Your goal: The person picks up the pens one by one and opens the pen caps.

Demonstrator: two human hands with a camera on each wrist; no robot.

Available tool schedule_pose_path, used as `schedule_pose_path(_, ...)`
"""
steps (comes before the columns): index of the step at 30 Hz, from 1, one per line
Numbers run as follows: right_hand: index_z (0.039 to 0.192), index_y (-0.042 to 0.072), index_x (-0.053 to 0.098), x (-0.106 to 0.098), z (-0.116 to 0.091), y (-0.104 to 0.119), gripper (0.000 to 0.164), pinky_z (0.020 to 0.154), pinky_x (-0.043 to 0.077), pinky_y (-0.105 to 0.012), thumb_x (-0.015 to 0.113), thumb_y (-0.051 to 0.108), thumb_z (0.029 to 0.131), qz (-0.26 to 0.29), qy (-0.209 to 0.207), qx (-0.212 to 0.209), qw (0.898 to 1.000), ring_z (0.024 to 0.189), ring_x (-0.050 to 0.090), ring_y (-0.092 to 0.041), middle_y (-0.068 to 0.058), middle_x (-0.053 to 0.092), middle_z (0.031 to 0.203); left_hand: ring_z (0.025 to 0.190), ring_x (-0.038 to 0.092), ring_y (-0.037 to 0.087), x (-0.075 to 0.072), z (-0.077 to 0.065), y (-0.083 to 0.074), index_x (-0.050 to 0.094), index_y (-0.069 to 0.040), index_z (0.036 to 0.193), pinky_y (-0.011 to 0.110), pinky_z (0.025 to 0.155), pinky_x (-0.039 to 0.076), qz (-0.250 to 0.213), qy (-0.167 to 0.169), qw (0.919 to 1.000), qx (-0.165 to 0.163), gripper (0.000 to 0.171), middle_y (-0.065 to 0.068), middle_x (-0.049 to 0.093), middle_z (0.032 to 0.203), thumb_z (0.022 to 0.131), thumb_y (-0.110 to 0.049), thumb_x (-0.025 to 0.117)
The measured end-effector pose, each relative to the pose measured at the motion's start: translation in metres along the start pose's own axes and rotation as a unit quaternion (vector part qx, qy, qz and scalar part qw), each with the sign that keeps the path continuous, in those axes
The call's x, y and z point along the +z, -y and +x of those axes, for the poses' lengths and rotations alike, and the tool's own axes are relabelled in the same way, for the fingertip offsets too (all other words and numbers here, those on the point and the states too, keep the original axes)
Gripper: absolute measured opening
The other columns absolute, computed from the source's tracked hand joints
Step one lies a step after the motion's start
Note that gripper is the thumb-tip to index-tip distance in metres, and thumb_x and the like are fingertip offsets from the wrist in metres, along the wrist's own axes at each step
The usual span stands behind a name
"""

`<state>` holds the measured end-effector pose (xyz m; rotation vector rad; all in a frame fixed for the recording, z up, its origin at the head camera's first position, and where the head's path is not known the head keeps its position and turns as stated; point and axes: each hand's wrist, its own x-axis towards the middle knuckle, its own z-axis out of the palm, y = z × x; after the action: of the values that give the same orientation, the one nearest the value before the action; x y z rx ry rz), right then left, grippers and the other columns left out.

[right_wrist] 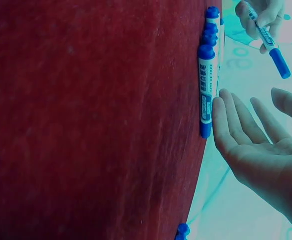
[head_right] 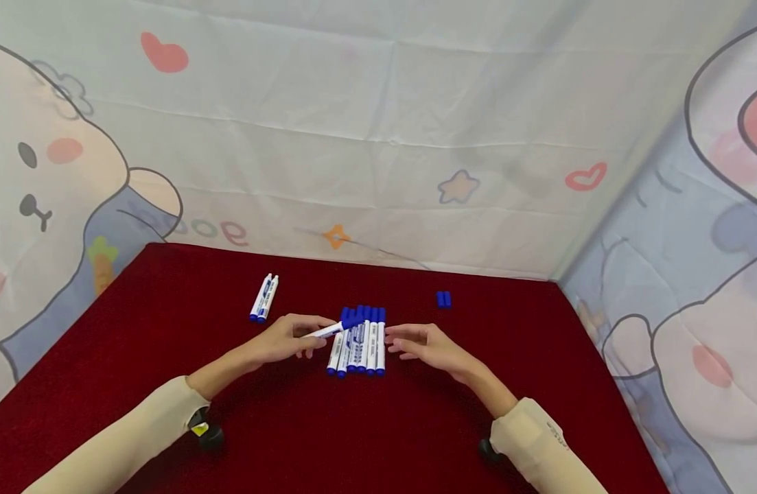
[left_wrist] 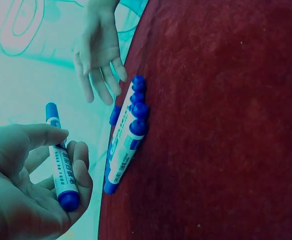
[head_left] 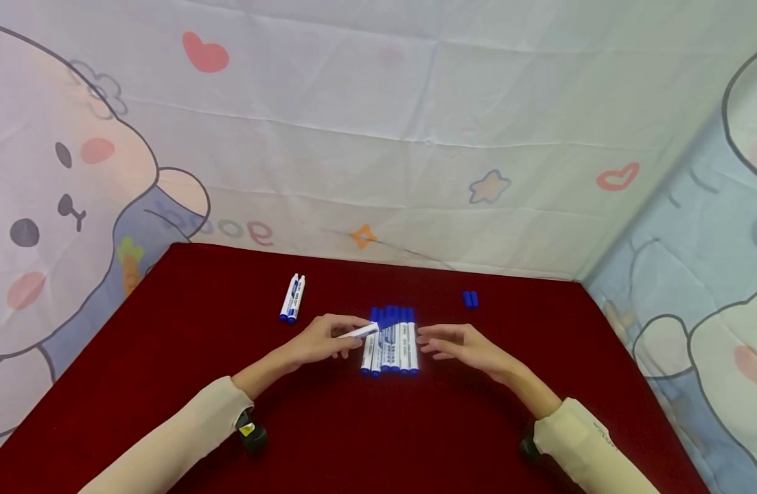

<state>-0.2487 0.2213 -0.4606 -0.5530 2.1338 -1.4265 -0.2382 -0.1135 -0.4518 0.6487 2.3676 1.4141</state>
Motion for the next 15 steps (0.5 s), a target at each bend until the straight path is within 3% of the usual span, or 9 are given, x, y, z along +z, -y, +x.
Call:
schedule_pose_path(5, 0.148, 0.001, 0.050, 0.007, 0.006, 0.001, 0.051, 0.102, 0.055, -0.039, 0.055, 0.030, 0.107, 0.008, 0.011, 0.001, 1.000, 0.120, 0.068, -0.031, -0.022, 0.063, 0.139, 0.068, 0.064, 0.019, 0.006, 0.001, -0.004, 0.069, -0.006, 0.132, 0.021, 0.054, 0.047, 0.037, 0.008, 0.9985, 0.039, 0.036, 0.011, 0.073, 0.094, 0.096, -0.011, 0.070)
schedule_pose_path(11, 0.145, -0.002, 0.052, 0.016, 0.012, 0.008, 0.052, 0.101, 0.056, -0.039, 0.048, 0.036, 0.109, 0.018, 0.028, -0.005, 0.999, 0.114, 0.069, -0.029, -0.023, 0.068, 0.131, 0.064, 0.059, 0.007, 0.011, 0.002, -0.008, 0.073, -0.006, 0.126, 0.019, 0.054, 0.048, 0.072, 0.007, 0.9920, 0.103, 0.033, 0.014, 0.074, 0.097, 0.093, -0.008, 0.072)
schedule_pose_path(15, 0.143, -0.001, 0.055, 0.021, 0.013, 0.012, 0.051, 0.099, 0.057, -0.038, 0.045, 0.037, 0.110, 0.024, 0.037, -0.007, 0.999, 0.110, 0.069, -0.027, -0.022, 0.071, 0.125, 0.065, 0.053, 0.002, 0.011, 0.002, -0.007, 0.075, -0.007, 0.123, 0.018, 0.055, 0.048, 0.094, -0.002, 0.9879, 0.124, 0.032, 0.011, 0.074, 0.096, 0.092, -0.009, 0.074)
